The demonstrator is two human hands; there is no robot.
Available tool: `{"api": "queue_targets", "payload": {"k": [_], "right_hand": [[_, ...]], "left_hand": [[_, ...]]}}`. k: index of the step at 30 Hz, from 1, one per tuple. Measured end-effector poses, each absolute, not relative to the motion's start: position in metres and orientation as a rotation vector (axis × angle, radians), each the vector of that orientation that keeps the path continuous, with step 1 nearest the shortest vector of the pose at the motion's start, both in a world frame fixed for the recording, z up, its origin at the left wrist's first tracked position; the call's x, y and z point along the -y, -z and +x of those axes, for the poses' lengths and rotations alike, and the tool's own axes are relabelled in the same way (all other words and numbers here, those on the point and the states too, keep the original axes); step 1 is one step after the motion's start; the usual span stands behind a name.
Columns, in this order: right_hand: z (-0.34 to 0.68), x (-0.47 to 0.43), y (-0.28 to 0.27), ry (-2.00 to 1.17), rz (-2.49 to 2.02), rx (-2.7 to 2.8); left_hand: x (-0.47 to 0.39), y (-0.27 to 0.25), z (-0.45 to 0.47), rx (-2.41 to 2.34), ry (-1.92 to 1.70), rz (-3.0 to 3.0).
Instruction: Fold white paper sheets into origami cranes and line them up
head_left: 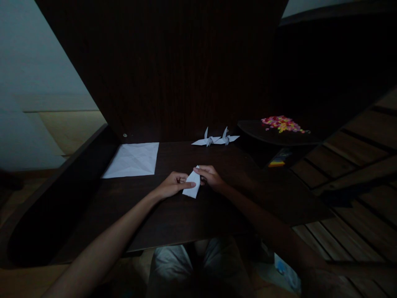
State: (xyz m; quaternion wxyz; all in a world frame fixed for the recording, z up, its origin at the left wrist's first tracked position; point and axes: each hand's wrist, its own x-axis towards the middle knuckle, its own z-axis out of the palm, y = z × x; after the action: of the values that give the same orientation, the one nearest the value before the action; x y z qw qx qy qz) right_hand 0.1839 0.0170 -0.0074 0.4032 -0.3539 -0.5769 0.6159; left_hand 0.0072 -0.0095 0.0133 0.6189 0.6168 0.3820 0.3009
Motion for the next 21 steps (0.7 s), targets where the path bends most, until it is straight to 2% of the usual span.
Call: {"api": "queue_targets", "payload": {"k": [9,21], "right_hand": [[0.1841,-0.0164,0.0023,-1.516,-0.882,1.604],[0.1846,-0.0171,0.0081,-1.478,-0.823,1.632]], "left_hand": [[0.0052,-0.0102,0.0059,-0.973,-0.985,1.331],[0.0043,-0.0077,0.0050,-0.990,-0.986,1.315]]}}
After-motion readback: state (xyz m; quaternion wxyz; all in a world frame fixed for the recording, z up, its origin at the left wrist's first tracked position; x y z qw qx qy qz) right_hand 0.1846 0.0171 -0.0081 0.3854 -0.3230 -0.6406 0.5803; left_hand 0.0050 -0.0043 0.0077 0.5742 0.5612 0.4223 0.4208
